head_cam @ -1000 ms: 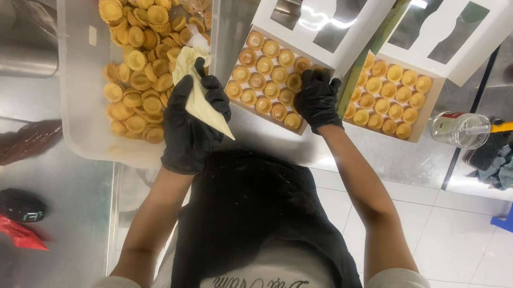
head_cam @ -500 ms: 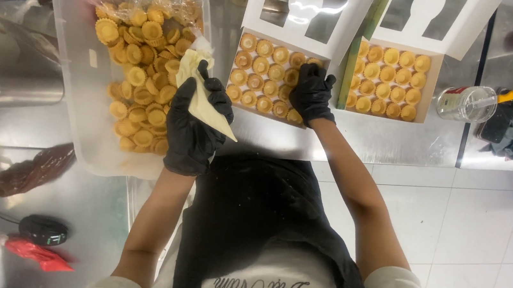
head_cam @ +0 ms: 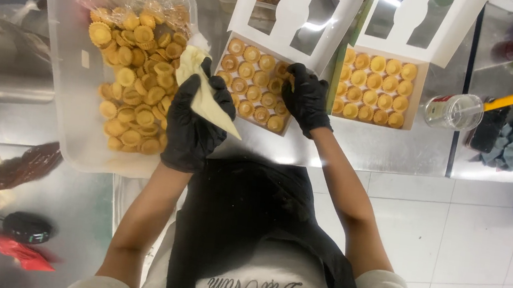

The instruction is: Filling small tart shells with white cream using a piping bag and organizing them into display boxes.

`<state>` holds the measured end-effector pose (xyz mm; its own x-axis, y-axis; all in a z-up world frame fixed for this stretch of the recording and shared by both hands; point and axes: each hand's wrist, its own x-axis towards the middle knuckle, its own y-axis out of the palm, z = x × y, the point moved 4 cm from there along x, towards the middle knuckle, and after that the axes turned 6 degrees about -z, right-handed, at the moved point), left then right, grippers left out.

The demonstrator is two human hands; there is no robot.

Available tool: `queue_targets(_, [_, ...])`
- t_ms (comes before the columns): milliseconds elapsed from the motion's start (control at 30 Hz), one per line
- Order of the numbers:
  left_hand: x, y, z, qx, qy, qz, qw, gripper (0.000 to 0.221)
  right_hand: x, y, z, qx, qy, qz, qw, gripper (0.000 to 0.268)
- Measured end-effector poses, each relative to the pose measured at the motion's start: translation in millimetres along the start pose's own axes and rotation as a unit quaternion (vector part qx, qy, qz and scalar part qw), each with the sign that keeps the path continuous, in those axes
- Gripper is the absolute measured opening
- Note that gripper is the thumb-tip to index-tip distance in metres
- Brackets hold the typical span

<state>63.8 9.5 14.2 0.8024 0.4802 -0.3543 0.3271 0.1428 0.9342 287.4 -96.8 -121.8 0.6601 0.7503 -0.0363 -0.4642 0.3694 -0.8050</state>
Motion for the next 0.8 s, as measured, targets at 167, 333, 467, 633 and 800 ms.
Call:
queue_targets(167, [62,-20,99,0.089,0.008,0.018,0.996,0.04,-21,-99,-8,0.568,0.065,0.274,0.773,0.064])
queue_targets(333, [139,-55,240,0.567,0.031,0.04,0.822,0.058,-46,-154,-84,0.72,0.17,0.326,0.589,0.068])
queue_targets(467, [167,-13,287,0.795,0.065,0.131,0.589,0.054,-47,-159,-146,0.734,0.264,0.206,0.591,0.058])
queue_targets(633, [164,-11,272,0.746,0.318,0.088,0.578,0.055,-29,-193,-215,0.833,0.174,0.065,0.522,0.021])
queue_targets(800, [201,-158,267,0.854,0.373,-0.033,0.36,0.044,-11,-214,-194,0.806,0.129,0.078,0.572,0.019])
